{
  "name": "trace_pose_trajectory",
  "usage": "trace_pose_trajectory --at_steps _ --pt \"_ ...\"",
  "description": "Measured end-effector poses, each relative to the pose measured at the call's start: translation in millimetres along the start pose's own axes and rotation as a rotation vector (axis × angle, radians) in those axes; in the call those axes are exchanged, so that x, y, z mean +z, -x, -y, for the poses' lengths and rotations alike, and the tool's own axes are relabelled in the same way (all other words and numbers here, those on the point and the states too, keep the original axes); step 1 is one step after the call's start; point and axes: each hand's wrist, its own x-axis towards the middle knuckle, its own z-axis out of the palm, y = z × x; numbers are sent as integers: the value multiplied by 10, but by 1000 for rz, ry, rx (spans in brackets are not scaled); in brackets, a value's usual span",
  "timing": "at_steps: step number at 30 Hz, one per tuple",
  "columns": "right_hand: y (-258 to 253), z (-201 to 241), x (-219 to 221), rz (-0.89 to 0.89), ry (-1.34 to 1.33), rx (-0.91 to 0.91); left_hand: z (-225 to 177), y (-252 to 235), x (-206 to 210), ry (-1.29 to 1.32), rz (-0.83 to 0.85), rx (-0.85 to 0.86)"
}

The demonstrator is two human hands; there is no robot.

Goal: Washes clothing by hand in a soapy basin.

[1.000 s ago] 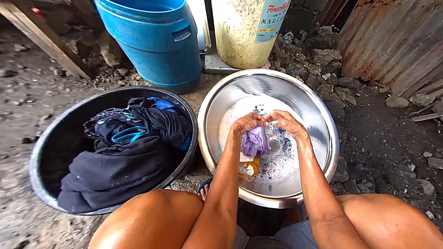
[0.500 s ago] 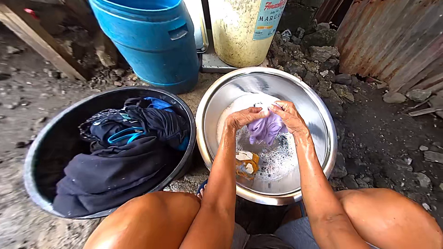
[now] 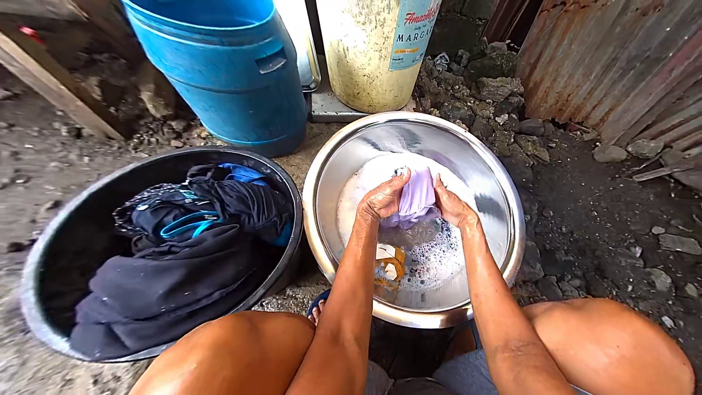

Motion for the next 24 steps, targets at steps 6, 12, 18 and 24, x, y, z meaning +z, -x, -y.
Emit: trace_pose_trajectory --at_steps 6,12,18,24 --pt "-20 107 85 -179 35 -71 -131 99 -177 56 -6 102" --pt "19 260 242 -38 -217 -180 -483 128 -54 -133 -87 107" --pt "55 107 635 126 -1147 -356 -726 67 519 -427 36 130" --pt "129 286 499 207 -979 -582 -1095 235 1004 -1412 -25 3"
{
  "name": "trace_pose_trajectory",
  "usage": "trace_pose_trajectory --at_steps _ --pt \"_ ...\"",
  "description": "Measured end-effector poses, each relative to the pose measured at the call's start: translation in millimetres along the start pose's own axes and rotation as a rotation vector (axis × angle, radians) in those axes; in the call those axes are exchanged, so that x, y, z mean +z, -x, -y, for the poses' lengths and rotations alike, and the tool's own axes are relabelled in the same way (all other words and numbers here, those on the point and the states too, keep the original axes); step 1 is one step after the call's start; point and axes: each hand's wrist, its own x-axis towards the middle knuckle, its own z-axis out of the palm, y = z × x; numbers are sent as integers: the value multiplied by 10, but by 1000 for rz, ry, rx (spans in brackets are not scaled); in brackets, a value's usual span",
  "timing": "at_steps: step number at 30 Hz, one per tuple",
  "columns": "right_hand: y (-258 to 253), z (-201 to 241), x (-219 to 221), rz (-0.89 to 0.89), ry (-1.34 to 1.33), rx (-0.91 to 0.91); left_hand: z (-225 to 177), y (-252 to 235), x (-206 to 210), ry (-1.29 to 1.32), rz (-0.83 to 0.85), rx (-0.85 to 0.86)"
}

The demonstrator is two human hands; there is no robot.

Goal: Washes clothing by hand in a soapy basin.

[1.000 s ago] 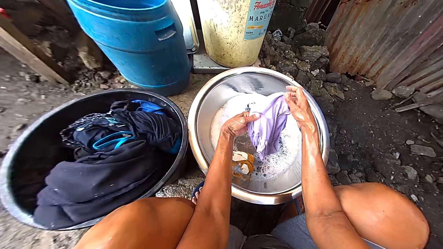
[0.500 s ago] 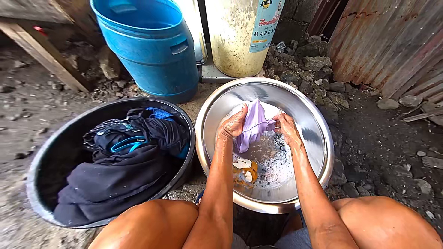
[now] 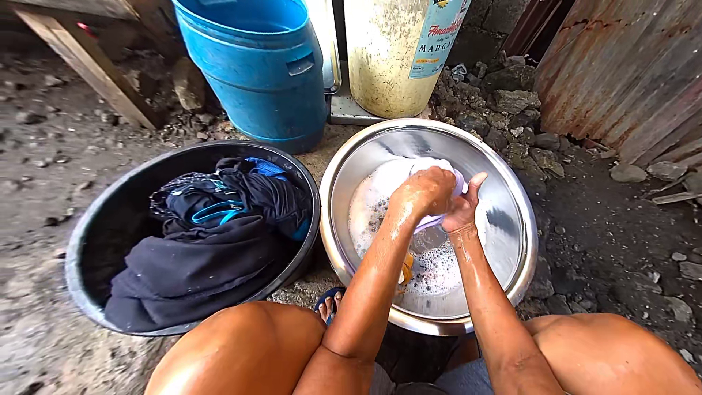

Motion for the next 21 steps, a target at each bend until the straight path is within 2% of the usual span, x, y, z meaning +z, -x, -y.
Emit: trace_pose_trajectory --at_steps 3,5,7,9,11,13,15,17,21 --pt "-39 103 72 2 -60 -51 -17 120 -283 32 -130 95" --pt "-53 156 46 26 -111 -71 180 93 -384 131 -221 -17" --pt "-15 181 78 -2 -73 -70 540 -36 -259 276 -310 -197" --pt "-32 186 108 21 -38 -53 792 -148 -37 547 -273 -265" --pt "-56 172 98 78 27 -41 902 -209 218 847 -181 -248" --pt "-50 167 89 107 188 -39 970 -272 434 1075 -135 -203" --pt "-18 172 89 61 401 -22 1021 -318 560 1229 -146 -209" --pt "1 171 98 24 533 8 1069 -348 634 1283 -173 -239" --pt "37 153 178 -9 486 54 1243 -359 844 1196 -191 -362"
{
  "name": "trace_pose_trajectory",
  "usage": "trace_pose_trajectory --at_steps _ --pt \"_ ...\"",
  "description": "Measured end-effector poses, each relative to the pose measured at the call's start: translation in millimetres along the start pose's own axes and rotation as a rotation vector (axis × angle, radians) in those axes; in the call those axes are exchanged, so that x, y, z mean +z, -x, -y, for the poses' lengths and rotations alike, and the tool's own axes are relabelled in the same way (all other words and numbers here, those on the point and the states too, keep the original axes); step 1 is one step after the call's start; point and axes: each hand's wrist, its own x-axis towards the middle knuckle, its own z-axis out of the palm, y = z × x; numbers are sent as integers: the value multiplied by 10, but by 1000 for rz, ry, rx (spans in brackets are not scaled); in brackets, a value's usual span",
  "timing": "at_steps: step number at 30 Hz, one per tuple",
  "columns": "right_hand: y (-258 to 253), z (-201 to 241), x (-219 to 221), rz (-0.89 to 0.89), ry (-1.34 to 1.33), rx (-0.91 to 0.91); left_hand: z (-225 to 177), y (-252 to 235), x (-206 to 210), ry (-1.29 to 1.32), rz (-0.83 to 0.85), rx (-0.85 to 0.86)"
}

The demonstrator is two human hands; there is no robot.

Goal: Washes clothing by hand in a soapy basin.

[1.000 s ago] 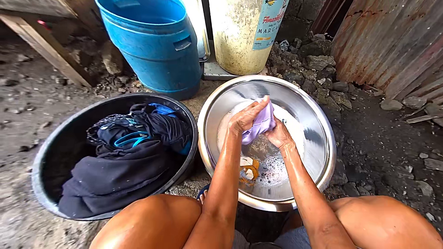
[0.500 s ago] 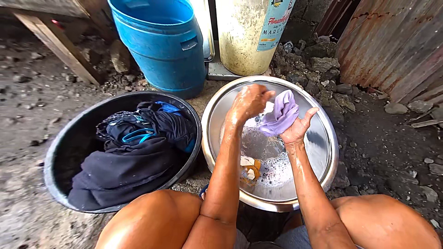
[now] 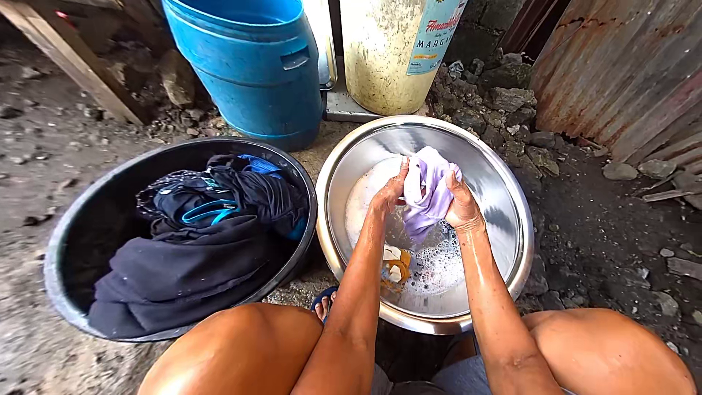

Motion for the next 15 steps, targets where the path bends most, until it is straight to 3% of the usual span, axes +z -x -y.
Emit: trace_pose_trajectory --at_steps 5,8,11,15 --pt "-58 -71 -50 -34 -47 -10 -87 112 -16 249 98 36" --pt "-122 -126 -92 -123 -93 -23 -176 179 -85 277 198 207" --pt "-179 -138 -68 -361 -20 51 -297 176 -81 174 225 281" --pt "-200 -203 -128 -397 58 221 -511 275 35 242 179 347"
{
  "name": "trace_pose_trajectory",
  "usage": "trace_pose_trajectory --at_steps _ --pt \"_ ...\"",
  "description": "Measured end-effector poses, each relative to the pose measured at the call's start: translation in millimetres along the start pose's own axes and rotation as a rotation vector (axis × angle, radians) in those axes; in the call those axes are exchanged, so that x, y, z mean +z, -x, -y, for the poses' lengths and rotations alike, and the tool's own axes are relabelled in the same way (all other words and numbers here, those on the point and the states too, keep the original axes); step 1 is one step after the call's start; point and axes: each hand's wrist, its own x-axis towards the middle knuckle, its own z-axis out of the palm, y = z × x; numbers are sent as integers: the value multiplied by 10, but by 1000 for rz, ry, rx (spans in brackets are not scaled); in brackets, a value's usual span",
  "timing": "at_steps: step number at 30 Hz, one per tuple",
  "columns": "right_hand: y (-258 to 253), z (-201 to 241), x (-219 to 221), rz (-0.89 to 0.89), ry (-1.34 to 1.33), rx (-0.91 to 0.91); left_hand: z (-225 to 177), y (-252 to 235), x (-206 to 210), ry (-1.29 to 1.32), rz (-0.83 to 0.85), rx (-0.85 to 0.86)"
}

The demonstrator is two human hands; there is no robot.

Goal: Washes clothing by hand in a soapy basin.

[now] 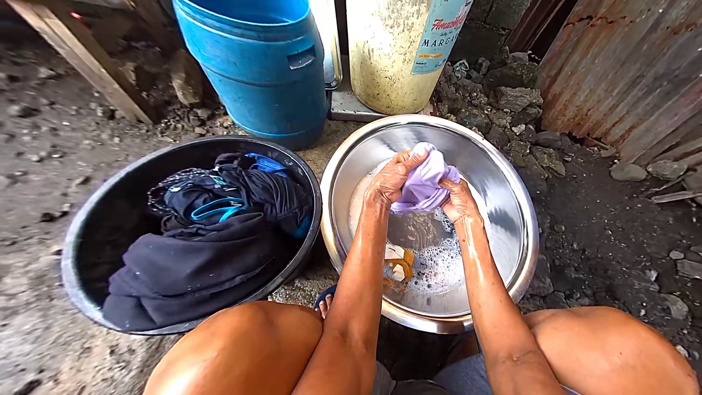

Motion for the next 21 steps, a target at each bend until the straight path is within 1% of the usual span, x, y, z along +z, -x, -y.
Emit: trace_pose_trajectory --at_steps 2,3,5,7,9,10,13,14,16,18,19,21 --pt "-37 2 -39 9 37 103 -39 8 36 97 -44 61" --pt "-49 15 -44 16 45 126 -33 9 38 136 -37 90" --pt "-34 21 -60 67 -33 97 5 16 61 230 -22 110" --pt "-3 -13 -82 181 -155 28 10 47 71 287 -20 84" --pt "3 -34 -45 223 -158 -3 -17 89 41 299 28 64" --pt "19 -31 -18 210 -82 18 -13 100 30 311 42 61" --pt "39 -74 28 140 349 170 -38 102 66 295 56 79" --pt "22 -142 25 134 451 211 -73 104 91 277 55 95" --pt "-8 -265 3 157 488 271 -142 120 126 224 43 97" --pt "-43 -337 -59 113 402 328 -130 130 80 194 36 92" --pt "-78 -364 -132 52 288 325 -117 129 26 143 38 85" --pt "-170 -371 -292 -66 2 220 -150 118 -106 -86 24 42"
